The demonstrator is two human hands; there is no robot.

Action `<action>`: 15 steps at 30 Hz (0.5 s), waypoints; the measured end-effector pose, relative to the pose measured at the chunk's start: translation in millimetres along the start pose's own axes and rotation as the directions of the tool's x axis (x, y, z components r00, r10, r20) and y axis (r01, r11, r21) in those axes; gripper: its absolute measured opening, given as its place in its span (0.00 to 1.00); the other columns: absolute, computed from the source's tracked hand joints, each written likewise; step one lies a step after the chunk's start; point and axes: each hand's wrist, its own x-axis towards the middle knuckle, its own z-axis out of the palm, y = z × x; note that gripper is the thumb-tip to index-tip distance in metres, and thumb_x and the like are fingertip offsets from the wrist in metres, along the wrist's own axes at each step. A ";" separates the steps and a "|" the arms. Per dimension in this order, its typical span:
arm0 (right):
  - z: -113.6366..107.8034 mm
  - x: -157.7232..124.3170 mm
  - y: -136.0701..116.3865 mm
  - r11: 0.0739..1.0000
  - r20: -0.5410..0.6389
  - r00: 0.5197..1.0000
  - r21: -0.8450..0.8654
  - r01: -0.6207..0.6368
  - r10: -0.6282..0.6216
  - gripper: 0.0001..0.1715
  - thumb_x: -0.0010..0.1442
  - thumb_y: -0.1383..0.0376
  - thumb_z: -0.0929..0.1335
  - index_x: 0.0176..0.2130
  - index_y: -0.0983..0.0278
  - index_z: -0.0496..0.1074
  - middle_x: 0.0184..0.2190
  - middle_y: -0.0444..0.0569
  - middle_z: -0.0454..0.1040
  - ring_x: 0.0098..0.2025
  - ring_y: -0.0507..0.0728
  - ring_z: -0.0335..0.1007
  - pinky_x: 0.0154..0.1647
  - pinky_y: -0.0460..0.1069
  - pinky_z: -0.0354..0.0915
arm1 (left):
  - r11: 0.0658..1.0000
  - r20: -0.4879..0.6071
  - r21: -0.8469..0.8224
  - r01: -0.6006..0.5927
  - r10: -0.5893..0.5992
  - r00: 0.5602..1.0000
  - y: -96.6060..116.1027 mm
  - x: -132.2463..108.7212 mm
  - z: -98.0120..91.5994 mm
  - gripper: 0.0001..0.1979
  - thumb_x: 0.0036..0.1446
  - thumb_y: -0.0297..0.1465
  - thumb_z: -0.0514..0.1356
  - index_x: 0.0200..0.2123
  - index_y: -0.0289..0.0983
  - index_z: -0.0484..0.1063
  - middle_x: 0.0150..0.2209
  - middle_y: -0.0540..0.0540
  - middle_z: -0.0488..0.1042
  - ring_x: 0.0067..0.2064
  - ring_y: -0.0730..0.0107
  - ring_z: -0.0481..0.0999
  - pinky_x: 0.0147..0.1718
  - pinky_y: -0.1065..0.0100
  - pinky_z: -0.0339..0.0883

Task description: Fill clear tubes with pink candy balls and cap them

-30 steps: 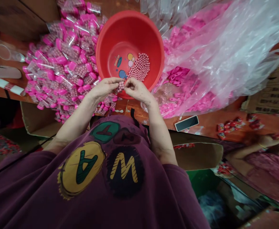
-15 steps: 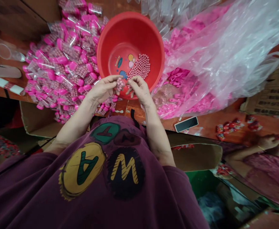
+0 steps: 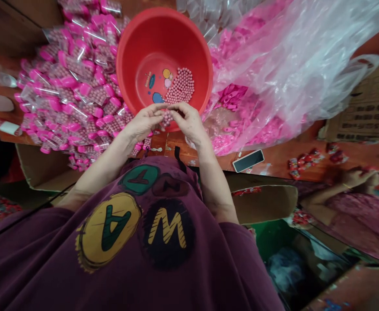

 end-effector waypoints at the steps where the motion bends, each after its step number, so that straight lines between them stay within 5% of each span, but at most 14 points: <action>1: -3.8 -0.6 1.5 1.000 0.035 0.999 0.004 0.000 0.000 0.11 0.68 0.59 0.71 0.47 0.60 0.81 0.46 0.48 0.83 0.50 0.57 0.78 0.58 0.58 0.75 | 1.000 0.017 0.000 0.026 -0.026 1.000 1.2 -0.9 -0.4 0.21 0.63 0.23 0.63 0.58 0.38 0.75 0.40 0.46 0.82 0.36 0.72 0.81 0.36 0.71 0.76; 9: -10.5 -1.4 5.9 0.999 0.106 0.994 -0.050 -0.011 0.016 0.10 0.67 0.57 0.72 0.40 0.61 0.80 0.39 0.47 0.82 0.43 0.56 0.75 0.51 0.56 0.74 | 0.997 0.115 -0.008 0.074 -0.072 0.991 -4.4 -4.8 -1.3 0.25 0.58 0.23 0.68 0.59 0.35 0.74 0.40 0.45 0.81 0.37 0.70 0.82 0.40 0.65 0.80; 15: 16.5 -11.6 20.0 0.985 -0.047 0.991 0.127 -0.121 0.128 0.24 0.72 0.41 0.65 0.45 0.57 0.74 0.36 0.45 0.76 0.38 0.54 0.73 0.42 0.52 0.76 | 0.998 0.078 -0.061 -0.006 0.011 0.997 -14.4 -7.5 -9.3 0.28 0.55 0.25 0.70 0.59 0.40 0.73 0.48 0.46 0.82 0.42 0.70 0.83 0.42 0.68 0.81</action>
